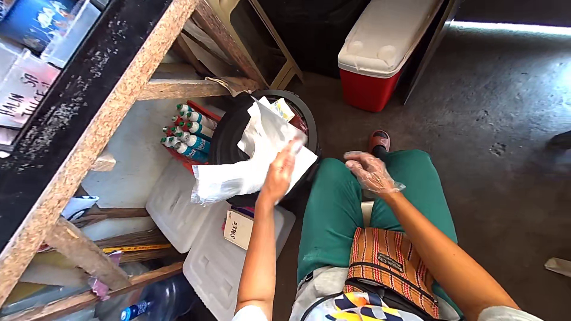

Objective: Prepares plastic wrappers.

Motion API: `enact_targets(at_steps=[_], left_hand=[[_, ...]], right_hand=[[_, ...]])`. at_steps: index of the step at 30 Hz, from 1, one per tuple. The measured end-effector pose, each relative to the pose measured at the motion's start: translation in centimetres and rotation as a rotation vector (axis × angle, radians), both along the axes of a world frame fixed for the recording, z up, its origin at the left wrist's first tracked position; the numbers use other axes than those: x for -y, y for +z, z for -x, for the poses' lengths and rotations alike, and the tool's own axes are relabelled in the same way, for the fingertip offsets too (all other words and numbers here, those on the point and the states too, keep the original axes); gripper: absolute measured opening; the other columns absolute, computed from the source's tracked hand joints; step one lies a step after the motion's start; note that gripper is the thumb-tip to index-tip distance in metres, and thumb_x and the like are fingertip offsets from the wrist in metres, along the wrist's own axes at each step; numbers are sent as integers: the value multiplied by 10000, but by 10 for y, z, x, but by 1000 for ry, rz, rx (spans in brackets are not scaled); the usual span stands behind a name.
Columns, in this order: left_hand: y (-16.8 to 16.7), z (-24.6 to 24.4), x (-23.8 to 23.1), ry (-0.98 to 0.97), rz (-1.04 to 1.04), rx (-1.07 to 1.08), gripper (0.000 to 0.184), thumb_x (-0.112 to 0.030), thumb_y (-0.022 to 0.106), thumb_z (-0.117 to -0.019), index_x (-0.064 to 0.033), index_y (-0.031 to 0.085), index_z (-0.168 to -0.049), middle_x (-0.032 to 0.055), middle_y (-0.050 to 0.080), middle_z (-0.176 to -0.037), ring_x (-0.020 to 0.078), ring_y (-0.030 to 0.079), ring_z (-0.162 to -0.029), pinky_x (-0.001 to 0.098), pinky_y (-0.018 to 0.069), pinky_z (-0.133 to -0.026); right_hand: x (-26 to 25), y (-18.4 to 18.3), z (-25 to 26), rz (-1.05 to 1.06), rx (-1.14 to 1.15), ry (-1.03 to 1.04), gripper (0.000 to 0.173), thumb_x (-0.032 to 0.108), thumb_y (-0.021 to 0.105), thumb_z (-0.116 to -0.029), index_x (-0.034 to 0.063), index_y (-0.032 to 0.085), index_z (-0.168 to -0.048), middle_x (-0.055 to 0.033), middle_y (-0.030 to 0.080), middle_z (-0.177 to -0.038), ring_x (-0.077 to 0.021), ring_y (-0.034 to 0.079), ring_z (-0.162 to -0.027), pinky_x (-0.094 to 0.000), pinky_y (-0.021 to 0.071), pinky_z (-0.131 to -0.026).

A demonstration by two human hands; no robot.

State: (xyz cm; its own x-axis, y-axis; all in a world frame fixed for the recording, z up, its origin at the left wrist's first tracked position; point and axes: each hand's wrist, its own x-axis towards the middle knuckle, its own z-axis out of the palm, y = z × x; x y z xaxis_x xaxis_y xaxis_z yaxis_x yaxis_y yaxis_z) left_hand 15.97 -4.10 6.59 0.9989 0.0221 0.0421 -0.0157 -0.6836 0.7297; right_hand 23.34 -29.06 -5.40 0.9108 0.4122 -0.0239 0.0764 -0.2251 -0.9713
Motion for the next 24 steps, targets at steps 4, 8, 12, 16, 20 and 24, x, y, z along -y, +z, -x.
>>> enact_targets(at_steps=[4,8,12,16,20,24], left_hand=[[-19,27,52,-275,-290,-147,421,-230,387,-1084,-48,660,-1348,113,453,-1583,295,268,-1544,693,35,-1218],[-20,65,84,-364,-324,-226,452,-273,358,-1097,-71,624,-1403,185,470,-1554,370,318,-1515,751,49,-1178],[-13,93,61,-372,248,-91,467,-285,407,-1073,12,655,-1333,193,551,-1478,309,459,-1438,602,188,-1231],[-13,97,11,222,563,360,257,-159,491,-1042,-41,680,-1169,37,733,-1142,156,692,-1076,384,559,-980],[-15,91,-12,452,735,260,703,-157,578,-994,-52,209,-1582,76,537,-1416,116,588,-1207,336,499,-1029],[-1,96,2,439,1216,236,288,-191,534,-1038,-169,525,-1325,-31,716,-1132,73,693,-1017,295,585,-909]], right_hand=[[-40,49,11,-291,-483,163,426,283,341,-1117,10,521,-1390,-145,651,-1185,-201,662,-1011,-394,572,-862],[-66,52,11,-286,-425,207,380,53,644,-968,-11,557,-1332,-114,682,-1015,-126,661,-815,-313,578,-758],[-73,70,16,-347,-392,242,250,0,601,-975,-38,607,-1221,-53,678,-912,-55,637,-739,-228,561,-694],[-63,92,21,-442,-316,424,289,-15,543,-967,-17,589,-1253,-13,699,-852,-52,662,-706,-219,582,-685],[-64,120,35,-435,-233,573,250,-16,543,-956,2,626,-1192,29,699,-816,-28,659,-694,-206,580,-678],[-75,125,47,-409,-157,625,141,-3,563,-953,28,640,-1067,41,691,-813,-10,649,-704,-192,568,-676]])
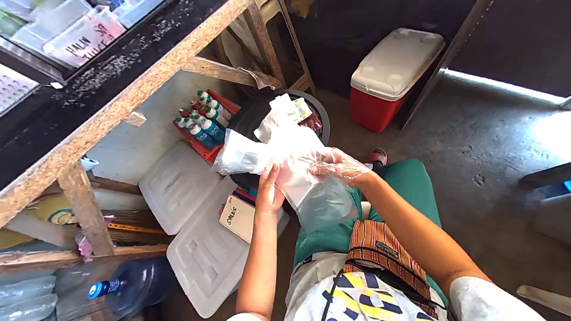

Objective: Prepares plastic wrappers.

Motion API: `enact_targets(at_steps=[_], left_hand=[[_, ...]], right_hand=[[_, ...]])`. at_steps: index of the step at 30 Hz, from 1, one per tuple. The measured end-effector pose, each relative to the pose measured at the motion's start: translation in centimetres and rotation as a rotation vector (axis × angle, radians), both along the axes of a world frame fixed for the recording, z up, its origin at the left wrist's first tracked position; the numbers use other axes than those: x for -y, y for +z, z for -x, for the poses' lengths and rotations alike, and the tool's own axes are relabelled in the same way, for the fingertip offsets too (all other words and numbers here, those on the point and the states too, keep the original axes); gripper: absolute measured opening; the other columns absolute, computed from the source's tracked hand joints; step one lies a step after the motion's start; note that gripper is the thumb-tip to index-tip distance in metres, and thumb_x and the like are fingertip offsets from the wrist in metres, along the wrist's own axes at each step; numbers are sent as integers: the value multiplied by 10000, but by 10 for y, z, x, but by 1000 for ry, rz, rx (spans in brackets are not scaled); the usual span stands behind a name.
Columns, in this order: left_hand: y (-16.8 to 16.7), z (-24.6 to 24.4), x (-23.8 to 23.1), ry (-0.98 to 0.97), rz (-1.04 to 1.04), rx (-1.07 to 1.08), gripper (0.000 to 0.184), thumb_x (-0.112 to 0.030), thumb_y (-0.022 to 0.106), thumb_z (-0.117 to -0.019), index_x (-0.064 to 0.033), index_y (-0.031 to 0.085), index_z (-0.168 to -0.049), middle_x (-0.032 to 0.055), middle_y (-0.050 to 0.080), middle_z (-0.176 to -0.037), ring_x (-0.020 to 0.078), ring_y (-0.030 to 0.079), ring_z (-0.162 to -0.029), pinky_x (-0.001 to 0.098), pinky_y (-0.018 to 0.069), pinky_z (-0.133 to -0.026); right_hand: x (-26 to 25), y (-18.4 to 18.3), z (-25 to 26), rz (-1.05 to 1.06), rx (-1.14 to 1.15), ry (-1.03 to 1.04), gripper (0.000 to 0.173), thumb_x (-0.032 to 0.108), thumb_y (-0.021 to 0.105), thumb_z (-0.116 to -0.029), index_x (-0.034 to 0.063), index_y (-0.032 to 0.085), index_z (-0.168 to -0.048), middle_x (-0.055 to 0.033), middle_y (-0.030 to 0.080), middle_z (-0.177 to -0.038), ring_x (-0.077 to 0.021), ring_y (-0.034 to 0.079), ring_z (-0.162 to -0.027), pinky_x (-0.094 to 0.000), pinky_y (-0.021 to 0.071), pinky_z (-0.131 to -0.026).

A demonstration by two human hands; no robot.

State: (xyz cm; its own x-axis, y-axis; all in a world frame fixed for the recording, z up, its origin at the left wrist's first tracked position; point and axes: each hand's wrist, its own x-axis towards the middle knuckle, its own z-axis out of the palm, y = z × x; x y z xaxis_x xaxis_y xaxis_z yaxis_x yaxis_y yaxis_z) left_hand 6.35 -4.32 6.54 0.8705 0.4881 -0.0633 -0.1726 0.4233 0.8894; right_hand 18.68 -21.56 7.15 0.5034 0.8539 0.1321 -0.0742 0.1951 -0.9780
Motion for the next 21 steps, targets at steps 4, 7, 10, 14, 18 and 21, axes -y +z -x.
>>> enact_targets(at_steps=[4,7,10,14,18,21], left_hand=[[6,1,-7,214,-63,65,201,-68,528,-1042,-115,697,-1141,-47,747,-1004,28,700,-898,223,586,-823],[13,5,-8,293,-234,138,178,11,610,-980,-107,733,-1029,-44,759,-937,34,710,-843,222,597,-788],[19,9,-5,285,-352,206,187,48,676,-916,-112,739,-989,-56,757,-906,31,704,-804,219,599,-763],[20,6,2,274,-435,238,156,14,667,-932,-121,730,-975,-88,727,-844,-10,665,-720,174,574,-682],[23,5,0,327,-473,222,141,-36,630,-978,-143,718,-952,-121,711,-804,-39,647,-689,143,554,-657],[21,6,-7,337,-548,239,132,-66,617,-993,-156,697,-938,-138,653,-735,-58,572,-598,117,498,-572]], right_hand=[[-2,-5,7,-2,117,142,204,4,637,-910,-5,665,-1112,15,723,-922,-17,671,-839,-215,572,-784],[-2,2,6,-14,181,227,291,71,710,-865,-3,650,-1140,25,721,-973,-7,669,-907,-209,567,-837],[-5,23,8,-14,250,59,523,174,716,-857,-6,571,-1326,-41,712,-1106,-46,677,-952,-226,575,-818],[-16,40,8,-74,445,-108,494,77,700,-882,-67,571,-1337,-106,704,-1078,-62,680,-908,-219,573,-829],[-11,43,21,-11,521,-129,170,6,644,-922,-52,708,-1069,-66,710,-907,-31,640,-766,-187,550,-725],[-7,31,25,-13,496,-95,84,-10,644,-911,-38,717,-941,-27,693,-831,13,629,-729,-151,543,-691]])
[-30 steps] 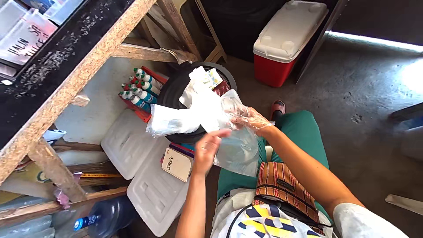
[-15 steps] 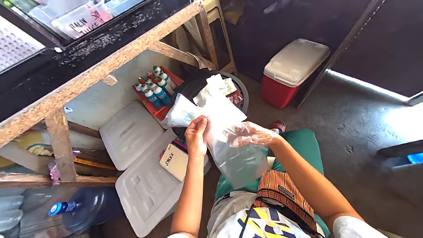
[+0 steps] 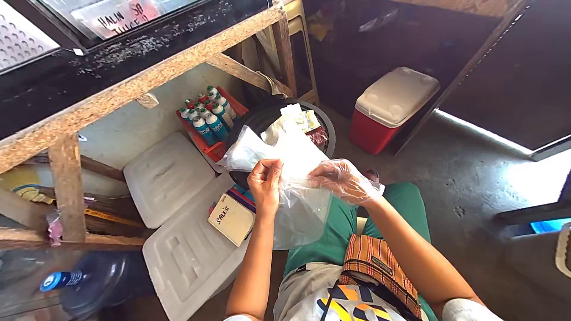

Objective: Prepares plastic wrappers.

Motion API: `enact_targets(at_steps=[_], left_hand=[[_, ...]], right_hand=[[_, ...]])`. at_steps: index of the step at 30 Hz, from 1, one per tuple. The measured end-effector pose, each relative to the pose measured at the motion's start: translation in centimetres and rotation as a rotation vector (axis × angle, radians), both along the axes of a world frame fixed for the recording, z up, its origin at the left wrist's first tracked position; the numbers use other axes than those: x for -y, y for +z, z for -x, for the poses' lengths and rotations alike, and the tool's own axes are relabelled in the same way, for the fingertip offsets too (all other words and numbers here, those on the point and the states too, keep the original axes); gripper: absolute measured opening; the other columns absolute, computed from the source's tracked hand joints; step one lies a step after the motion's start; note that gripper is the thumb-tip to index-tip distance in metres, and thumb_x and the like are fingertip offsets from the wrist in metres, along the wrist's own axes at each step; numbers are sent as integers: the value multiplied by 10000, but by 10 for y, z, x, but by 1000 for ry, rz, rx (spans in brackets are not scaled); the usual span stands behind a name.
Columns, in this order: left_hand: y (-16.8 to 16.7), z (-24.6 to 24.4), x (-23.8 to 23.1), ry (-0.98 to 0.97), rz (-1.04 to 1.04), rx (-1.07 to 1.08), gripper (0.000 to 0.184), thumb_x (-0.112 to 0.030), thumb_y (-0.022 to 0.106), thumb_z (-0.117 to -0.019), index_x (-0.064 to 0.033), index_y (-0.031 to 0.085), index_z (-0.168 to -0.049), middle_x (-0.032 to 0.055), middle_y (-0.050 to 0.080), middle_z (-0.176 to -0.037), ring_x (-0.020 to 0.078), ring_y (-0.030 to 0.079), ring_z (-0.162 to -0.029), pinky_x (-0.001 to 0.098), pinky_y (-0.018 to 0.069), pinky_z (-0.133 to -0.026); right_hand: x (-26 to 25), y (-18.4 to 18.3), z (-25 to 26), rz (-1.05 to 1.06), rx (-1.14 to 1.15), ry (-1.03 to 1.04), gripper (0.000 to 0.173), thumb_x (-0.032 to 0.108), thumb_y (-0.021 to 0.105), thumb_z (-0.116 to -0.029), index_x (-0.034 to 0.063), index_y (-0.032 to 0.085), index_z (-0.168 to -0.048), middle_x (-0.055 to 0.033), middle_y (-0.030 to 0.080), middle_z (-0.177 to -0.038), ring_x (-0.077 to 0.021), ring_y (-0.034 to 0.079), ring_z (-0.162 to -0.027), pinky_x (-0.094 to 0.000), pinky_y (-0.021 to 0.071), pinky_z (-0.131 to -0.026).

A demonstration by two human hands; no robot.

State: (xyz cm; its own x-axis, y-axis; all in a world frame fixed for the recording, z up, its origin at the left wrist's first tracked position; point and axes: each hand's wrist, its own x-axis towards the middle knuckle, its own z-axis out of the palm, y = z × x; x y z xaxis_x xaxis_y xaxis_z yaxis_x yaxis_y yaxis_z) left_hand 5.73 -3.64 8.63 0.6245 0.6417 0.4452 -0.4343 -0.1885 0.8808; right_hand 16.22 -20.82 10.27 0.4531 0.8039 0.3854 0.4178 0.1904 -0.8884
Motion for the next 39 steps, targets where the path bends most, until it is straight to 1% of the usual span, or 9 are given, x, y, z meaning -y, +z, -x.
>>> enact_targets(at_steps=[5,8,10,12,16,20,27,35,39], left_hand=[[-2,1,14,-12,-180,-48,103,-16,640,-941,-99,697,-922,-160,654,-754,-104,550,-614,91,476,-576],[-11,-4,25,-42,-209,-46,78,-23,656,-925,-60,697,-869,-150,635,-714,-108,539,-614,95,469,-588],[-15,-3,27,-119,-129,-71,86,-106,637,-943,-108,692,-877,-159,664,-742,-88,594,-660,119,510,-627],[-18,1,23,-261,-40,-118,147,-273,754,-894,-141,712,-945,-142,706,-838,-44,656,-770,168,561,-716],[-27,5,18,-355,23,-67,92,-30,675,-907,-95,738,-892,-32,724,-1008,61,686,-960,247,584,-865],[-22,5,28,-171,143,-78,165,79,549,-947,-39,664,-940,-16,756,-847,43,711,-777,214,595,-744],[-20,10,27,-217,156,-70,178,66,565,-945,-70,674,-907,-55,725,-816,11,680,-758,189,576,-733],[-15,15,28,-296,337,-65,192,99,586,-902,-56,696,-924,-6,757,-835,62,723,-784,247,614,-761],[-16,16,32,-285,354,-96,240,117,560,-905,-74,706,-902,-45,745,-786,25,703,-720,214,605,-708]], right_hand=[[-1,-2,10,94,105,-14,240,193,745,-891,-18,733,-1004,-77,697,-903,-74,644,-849,-243,534,-797],[-5,-1,19,68,92,-45,164,149,713,-912,-13,733,-922,-31,692,-813,5,605,-755,-179,500,-729],[-5,-5,21,50,69,-72,152,120,684,-927,-24,728,-906,-13,665,-768,33,552,-702,-157,462,-681],[-2,-10,19,57,49,-106,160,127,667,-937,-20,719,-902,1,641,-753,34,529,-693,-161,448,-676],[2,-15,15,113,-11,-147,182,172,699,-935,-8,728,-944,5,664,-783,37,545,-712,-161,461,-700],[0,-20,17,129,5,-134,230,198,661,-962,-23,703,-915,1,633,-750,32,535,-695,-161,451,-685],[1,-18,20,94,-22,-48,253,215,660,-967,-26,721,-1013,-34,694,-920,16,607,-851,-166,500,-817],[1,-16,17,77,-43,-100,207,152,628,-978,-9,672,-856,45,594,-740,54,516,-701,-146,439,-693],[5,-20,19,74,-102,-84,181,168,691,-938,24,671,-831,89,583,-706,78,510,-667,-126,432,-662]])
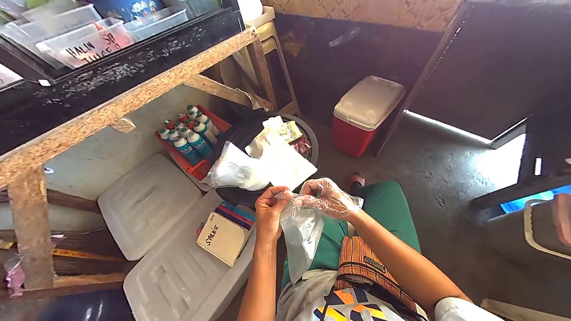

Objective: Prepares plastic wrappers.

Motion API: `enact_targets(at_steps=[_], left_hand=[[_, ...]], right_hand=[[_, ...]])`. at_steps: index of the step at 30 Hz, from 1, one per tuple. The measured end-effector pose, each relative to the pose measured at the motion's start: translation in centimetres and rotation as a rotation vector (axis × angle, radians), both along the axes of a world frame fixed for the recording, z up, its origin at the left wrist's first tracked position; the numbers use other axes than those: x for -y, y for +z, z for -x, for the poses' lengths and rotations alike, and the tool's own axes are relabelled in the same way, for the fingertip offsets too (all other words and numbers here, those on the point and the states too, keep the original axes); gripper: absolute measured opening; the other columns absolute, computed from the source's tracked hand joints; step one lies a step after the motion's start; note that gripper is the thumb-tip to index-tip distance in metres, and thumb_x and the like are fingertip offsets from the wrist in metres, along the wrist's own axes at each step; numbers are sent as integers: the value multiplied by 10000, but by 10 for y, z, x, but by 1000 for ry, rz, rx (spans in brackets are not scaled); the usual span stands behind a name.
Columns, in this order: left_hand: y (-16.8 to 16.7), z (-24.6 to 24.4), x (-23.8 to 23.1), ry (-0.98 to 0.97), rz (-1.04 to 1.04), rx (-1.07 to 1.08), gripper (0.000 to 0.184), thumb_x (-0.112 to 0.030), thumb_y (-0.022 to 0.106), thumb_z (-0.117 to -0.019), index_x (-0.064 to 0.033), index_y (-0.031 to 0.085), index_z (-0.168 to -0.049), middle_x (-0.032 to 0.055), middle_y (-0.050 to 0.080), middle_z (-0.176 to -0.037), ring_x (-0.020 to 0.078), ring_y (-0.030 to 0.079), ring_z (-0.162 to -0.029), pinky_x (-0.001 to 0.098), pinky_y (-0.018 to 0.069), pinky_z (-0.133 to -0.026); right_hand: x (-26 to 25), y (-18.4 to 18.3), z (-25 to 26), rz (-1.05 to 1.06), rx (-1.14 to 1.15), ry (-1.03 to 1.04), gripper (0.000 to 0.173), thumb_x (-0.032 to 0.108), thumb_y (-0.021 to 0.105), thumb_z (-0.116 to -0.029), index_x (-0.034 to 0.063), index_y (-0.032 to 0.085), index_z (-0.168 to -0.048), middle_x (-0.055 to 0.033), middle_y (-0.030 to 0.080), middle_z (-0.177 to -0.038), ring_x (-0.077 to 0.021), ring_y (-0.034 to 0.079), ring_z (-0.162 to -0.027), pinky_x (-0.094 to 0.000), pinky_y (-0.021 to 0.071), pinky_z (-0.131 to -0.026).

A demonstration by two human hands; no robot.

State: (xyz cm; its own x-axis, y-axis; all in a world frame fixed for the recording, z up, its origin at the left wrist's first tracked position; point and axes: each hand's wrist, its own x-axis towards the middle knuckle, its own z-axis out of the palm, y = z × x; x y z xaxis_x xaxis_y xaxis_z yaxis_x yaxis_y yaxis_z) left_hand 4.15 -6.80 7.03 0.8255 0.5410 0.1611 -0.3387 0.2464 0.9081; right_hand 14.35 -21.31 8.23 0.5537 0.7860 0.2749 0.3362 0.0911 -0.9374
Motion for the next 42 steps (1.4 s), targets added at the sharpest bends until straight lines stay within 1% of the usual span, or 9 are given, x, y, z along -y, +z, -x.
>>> enact_targets(at_steps=[6,11,21,24,28,32,36,39,42], left_hand=[[-3,-5,5,-43,168,28,357,-37,387,-1047,-145,645,-826,-57,681,-727,16,661,-683,203,584,-683],[-6,-5,-1,-135,355,104,298,-216,473,-1062,-191,663,-834,-62,656,-724,29,655,-704,220,586,-710],[-18,-5,-15,133,148,40,274,-196,502,-1045,-215,675,-833,-96,704,-757,-2,671,-705,205,586,-682],[-25,-1,-21,17,75,61,194,-382,665,-975,-292,674,-803,-155,676,-732,-49,631,-665,162,555,-636],[-26,8,-42,-266,-199,84,196,-251,639,-984,-224,740,-818,-140,716,-871,-45,646,-789,170,553,-736],[-17,12,-60,-250,-130,82,298,-156,482,-1051,-191,696,-847,-129,681,-864,-35,631,-800,167,545,-740],[-10,24,-82,-299,101,122,399,-207,438,-1068,-248,612,-712,-151,562,-645,-60,528,-596,114,454,-569],[-30,36,-95,-321,-32,48,356,-267,424,-1083,-213,618,-789,-133,575,-670,-49,529,-601,123,457,-571],[-52,37,-105,-317,-6,18,203,-213,514,-1032,-220,671,-904,-138,621,-699,-62,542,-571,117,468,-534]], right_hand=[[-6,-4,0,-64,67,13,174,119,636,-963,-18,733,-916,-20,678,-861,6,613,-831,-179,508,-794],[-19,-2,6,-72,82,-8,177,72,592,-962,-9,746,-936,-17,656,-859,-10,606,-843,-196,510,-793],[-50,8,18,-181,50,-4,145,37,488,-997,-20,621,-1006,14,619,-826,36,580,-770,-148,499,-728],[-57,7,21,-138,-30,-6,159,48,453,-1023,-19,597,-1021,28,591,-748,25,564,-670,-150,498,-644],[-55,10,4,-99,-177,-6,226,159,427,-1035,72,636,-1050,77,608,-753,25,540,-591,-169,489,-545],[-36,18,-21,105,-164,400,307,330,681,-937,116,613,-1147,75,670,-764,19,567,-533,-167,495,-472],[-29,-2,-36,162,-233,714,127,283,732,-907,187,716,-987,147,708,-872,43,654,-802,-168,555,-725],[-37,-8,-47,-144,-359,462,144,407,694,-935,315,743,-1035,172,718,-912,47,658,-808,-174,564,-719],[-81,10,-44,-264,-529,245,140,213,575,-988,232,711,-1015,101,721,-880,-7,669,-785,-208,577,-734]])
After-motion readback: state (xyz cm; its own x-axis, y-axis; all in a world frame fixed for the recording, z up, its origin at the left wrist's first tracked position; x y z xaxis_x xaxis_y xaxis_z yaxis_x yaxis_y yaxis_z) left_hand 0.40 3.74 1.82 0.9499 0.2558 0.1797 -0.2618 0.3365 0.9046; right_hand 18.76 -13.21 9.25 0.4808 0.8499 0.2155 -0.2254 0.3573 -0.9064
